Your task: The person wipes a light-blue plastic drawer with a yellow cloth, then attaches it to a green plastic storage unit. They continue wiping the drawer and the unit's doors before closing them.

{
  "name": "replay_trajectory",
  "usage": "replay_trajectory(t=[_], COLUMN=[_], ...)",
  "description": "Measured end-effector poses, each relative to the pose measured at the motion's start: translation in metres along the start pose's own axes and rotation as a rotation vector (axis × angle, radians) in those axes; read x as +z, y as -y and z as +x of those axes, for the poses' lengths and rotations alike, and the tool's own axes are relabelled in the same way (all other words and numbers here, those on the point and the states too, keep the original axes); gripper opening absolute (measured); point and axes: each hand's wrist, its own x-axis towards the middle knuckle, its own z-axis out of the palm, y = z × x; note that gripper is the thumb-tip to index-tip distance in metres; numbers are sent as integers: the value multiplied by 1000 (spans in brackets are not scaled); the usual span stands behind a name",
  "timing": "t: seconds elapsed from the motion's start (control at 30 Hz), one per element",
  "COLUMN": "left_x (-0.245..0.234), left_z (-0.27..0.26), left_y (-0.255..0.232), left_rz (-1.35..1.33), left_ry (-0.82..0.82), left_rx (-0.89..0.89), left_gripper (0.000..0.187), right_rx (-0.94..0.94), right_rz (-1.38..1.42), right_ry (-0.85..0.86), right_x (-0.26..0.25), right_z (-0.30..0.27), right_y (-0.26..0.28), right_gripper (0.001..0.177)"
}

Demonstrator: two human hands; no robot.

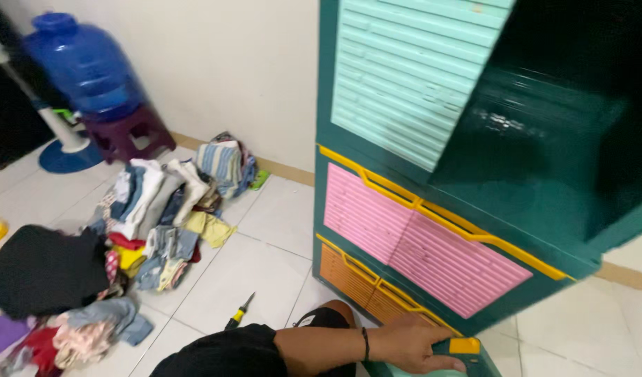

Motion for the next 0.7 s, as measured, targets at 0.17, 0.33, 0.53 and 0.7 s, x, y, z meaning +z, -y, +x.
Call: replay_trajectory(t=[0.17,0.33,0.53,0.7], left_x=[-52,-128,-147,-169], left_z=[-22,-72,-129,-155], left_y=[21,35,8,-4], left_rz=[172,159,410,464], left_ry=[-89,-207,-357,-435], left_rx=[-51,-145,-226,-267], left_gripper=[48,46,41,41], right_rx=[10,-143,-426,-560], right_rz=[89,265,500,642], right_ry=[53,41,97,-57], right_x=[4,26,10,23], right_z=[-25,18,84,103], right_y=[15,100,242,274], right_gripper=[59,56,52,53])
